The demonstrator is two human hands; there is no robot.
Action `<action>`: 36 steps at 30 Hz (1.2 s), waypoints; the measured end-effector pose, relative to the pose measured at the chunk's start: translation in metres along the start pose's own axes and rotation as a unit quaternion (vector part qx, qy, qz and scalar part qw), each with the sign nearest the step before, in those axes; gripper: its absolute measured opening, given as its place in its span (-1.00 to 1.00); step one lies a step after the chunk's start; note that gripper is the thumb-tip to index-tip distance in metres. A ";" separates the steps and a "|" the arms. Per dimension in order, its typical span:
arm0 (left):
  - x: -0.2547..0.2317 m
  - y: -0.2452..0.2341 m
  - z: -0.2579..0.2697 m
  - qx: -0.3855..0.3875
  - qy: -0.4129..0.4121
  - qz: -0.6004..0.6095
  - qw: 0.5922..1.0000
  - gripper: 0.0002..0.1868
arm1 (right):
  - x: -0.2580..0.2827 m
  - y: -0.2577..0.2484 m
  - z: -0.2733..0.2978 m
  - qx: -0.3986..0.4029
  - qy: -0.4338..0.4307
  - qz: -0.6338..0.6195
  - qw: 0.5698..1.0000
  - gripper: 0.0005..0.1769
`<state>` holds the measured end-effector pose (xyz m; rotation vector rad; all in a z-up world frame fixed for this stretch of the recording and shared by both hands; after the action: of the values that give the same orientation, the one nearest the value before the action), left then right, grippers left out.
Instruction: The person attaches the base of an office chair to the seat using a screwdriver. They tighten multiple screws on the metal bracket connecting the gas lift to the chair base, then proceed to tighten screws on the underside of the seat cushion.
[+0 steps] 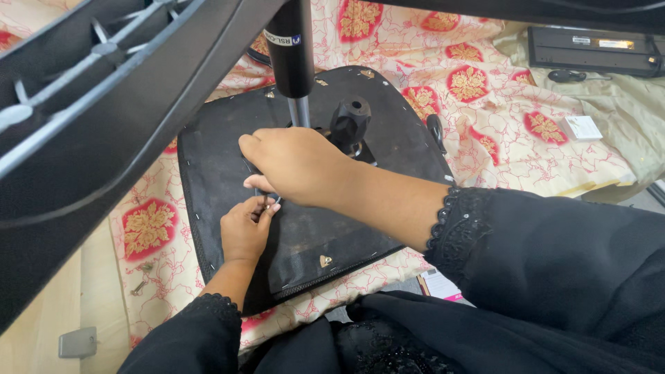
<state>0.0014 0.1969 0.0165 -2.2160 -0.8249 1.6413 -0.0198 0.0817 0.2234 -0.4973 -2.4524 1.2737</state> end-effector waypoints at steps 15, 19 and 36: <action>-0.005 0.000 -0.001 -0.006 0.048 -0.042 0.998 -0.81 | 0.004 -0.010 -0.023 0.029 -0.036 -0.090 0.995 -0.76; -0.004 -0.001 -0.002 -0.007 0.040 -0.040 0.998 -0.82 | -0.016 -0.007 -0.022 0.027 0.064 -0.156 0.985 -0.77; -0.006 0.008 0.001 0.034 0.043 -0.069 0.996 -0.76 | -0.029 -0.012 -0.032 -0.012 0.080 0.072 0.994 -0.61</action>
<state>0.0012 0.1874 0.0164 -2.1159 -0.8655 1.4776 0.0179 0.0850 0.2468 -0.7648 -2.3363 1.2103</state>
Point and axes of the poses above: each hand's wrist, its own z-axis away from the middle knuckle, its own y-axis out of the palm, x = y × z, the point moved 9 cm from there along -z, towards the middle knuckle
